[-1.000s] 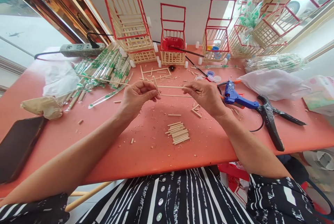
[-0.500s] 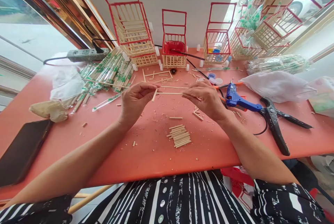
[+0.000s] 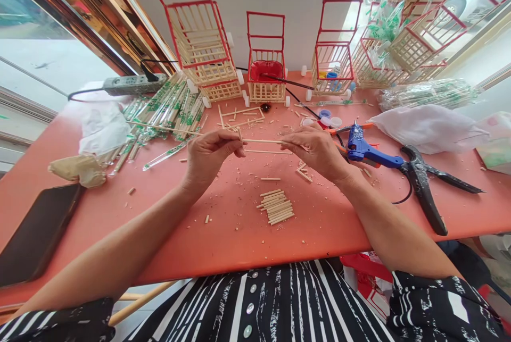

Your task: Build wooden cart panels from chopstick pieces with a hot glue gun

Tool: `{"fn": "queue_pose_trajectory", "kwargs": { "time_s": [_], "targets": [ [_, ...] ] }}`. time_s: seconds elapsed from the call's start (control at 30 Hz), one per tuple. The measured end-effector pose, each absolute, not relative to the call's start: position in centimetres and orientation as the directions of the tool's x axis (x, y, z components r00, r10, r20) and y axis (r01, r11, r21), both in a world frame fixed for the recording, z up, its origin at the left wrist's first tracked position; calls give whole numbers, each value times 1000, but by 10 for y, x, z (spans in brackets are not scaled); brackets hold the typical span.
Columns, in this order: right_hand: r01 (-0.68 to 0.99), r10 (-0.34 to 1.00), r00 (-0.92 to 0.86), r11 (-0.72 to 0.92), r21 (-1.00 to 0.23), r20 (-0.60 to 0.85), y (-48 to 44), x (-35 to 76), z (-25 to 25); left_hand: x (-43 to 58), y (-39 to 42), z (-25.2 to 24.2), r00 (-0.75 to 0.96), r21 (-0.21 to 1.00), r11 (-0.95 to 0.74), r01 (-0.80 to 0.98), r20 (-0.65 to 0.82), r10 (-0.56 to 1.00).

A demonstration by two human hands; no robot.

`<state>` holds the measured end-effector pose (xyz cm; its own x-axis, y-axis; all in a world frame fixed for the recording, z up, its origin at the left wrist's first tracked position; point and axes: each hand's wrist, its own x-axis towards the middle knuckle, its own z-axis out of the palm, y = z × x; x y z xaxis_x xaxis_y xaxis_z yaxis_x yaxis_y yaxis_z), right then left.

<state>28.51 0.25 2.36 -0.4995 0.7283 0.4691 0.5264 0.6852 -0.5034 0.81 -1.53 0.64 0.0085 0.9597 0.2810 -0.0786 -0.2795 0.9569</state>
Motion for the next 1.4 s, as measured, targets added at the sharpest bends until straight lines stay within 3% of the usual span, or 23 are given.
{"fn": "queue_pose_trajectory", "kwargs": {
  "time_s": [0.2, 0.43, 0.73, 0.93, 1.03, 1.2, 1.4],
  "targets": [
    [515, 728, -506, 685, -515, 462, 3, 286, 26, 9, -13, 9, 79, 979, -153, -133, 164, 983],
    [537, 737, -509, 676, -504, 445, 1, 286, 27, 9, -14, 8, 72, 974, -174, -143, 186, 980],
    [513, 780, -515, 612, -602, 355, 5, 287, 27, 7, -13, 6, 93, 981, -104, -162, 120, 988],
    [544, 796, -520, 588, -599, 309, 2, 282, 25, 8, -15, 7, 109, 987, -96, -130, 111, 988],
    [550, 827, -466, 550, -629, 316, 1, 281, 27, 9, -16, 6, 88, 988, -50, -147, 63, 994],
    [508, 930, -243, 364, -780, 276, 7, 287, 34, 7, -13, 4, 34, 972, 50, -231, -43, 998],
    [472, 936, -270, 333, -816, 226, 12, 290, 27, 7, -13, 4, 27, 969, 75, -237, -71, 997]
  ]
}}
